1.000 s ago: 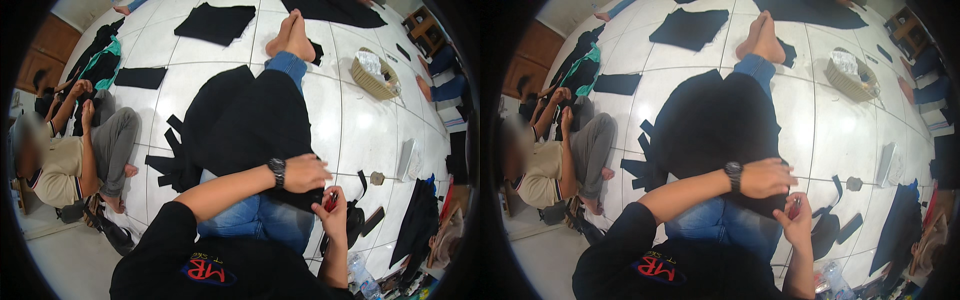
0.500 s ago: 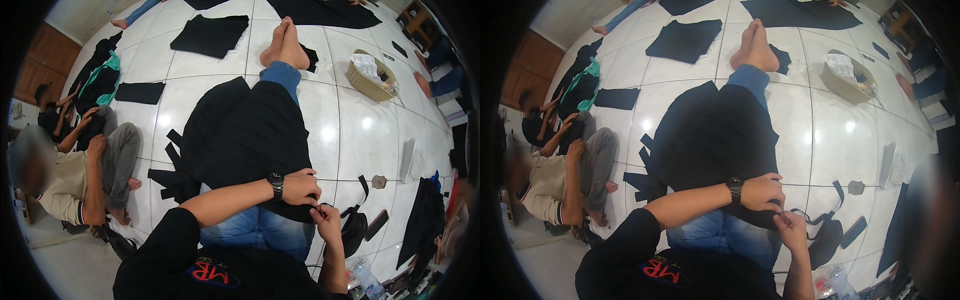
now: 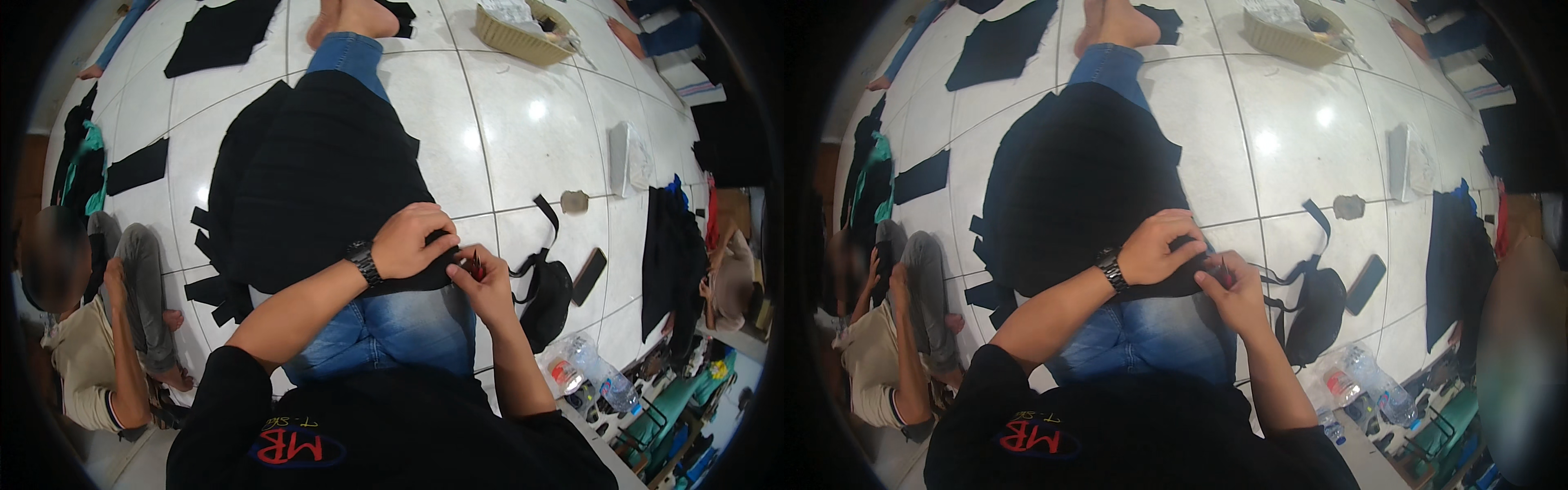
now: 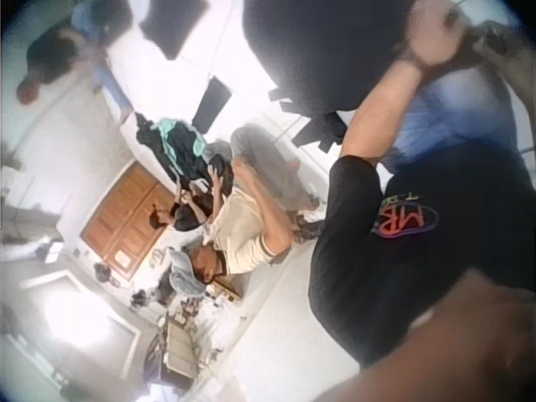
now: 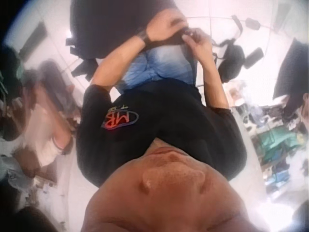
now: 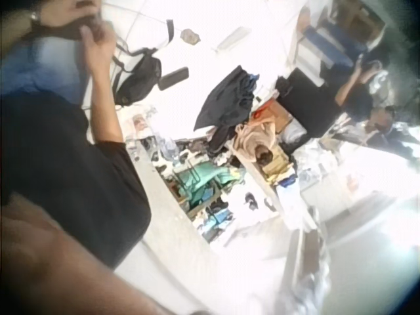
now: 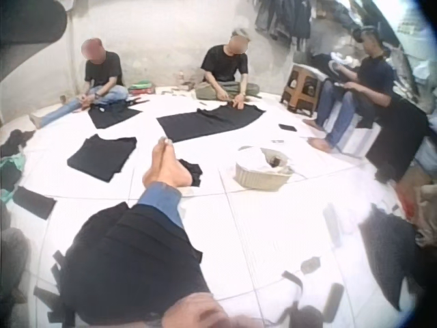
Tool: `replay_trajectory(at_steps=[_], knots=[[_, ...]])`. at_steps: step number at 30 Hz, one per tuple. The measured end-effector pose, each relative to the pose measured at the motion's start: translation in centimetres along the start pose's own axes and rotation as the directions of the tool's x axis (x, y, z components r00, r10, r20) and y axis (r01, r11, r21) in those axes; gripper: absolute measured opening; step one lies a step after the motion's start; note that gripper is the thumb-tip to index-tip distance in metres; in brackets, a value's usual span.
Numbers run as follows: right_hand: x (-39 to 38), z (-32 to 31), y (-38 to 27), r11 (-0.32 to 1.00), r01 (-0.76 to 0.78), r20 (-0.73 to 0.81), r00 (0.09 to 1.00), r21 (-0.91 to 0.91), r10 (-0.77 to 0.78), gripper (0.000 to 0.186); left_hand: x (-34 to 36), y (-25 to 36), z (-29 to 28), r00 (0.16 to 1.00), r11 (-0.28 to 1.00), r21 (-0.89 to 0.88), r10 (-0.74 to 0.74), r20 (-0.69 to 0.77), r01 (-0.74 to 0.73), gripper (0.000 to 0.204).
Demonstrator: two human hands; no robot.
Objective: The person sits on the floor and uses scissors to cut strips from a large piece of black fabric. They repeatedly trim the edges and remove small pieces, placing the cut strips on the floor.
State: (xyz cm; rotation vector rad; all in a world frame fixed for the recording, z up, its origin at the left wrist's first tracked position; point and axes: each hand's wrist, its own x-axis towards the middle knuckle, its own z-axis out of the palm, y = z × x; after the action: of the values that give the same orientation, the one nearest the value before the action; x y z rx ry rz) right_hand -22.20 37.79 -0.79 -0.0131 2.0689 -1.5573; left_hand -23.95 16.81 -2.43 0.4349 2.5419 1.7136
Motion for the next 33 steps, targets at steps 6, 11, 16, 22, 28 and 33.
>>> replay_trajectory(at_steps=[6,11,16,22,28,33], knots=[[1.2,-0.6,-0.8,0.967,-0.155,0.108,0.985,0.204,0.135,0.023,0.0,-0.3,0.3,0.998,0.998,0.014,0.058,-0.007,-0.058,0.013],[0.8,-0.3,-0.9,0.868,-0.24,0.095,0.971,0.434,0.221,0.009,0.0,-0.6,0.7,0.996,0.997,0.014,0.079,-0.051,-0.078,0.013],[0.4,-0.3,-0.5,0.744,-0.296,0.106,0.95,0.599,0.293,0.007,0.0,-0.5,0.7,0.993,0.995,0.029,0.093,-0.079,-0.091,0.014],[0.4,0.0,-1.6,0.56,-0.16,-0.031,0.948,0.813,0.317,0.008,0.0,-0.4,-0.1,0.992,0.994,0.048,0.091,0.088,-0.096,0.026],[1.6,-5.1,-2.2,0.753,0.105,-0.142,0.99,0.649,-0.016,0.01,-0.6,0.7,0.0,0.957,0.883,0.395,0.169,0.234,-0.253,0.088],[0.6,-3.2,-1.6,0.451,0.553,0.348,0.817,-0.701,-0.46,0.014,-0.8,1.6,0.1,0.963,0.846,0.484,0.111,0.247,-0.222,0.094]])
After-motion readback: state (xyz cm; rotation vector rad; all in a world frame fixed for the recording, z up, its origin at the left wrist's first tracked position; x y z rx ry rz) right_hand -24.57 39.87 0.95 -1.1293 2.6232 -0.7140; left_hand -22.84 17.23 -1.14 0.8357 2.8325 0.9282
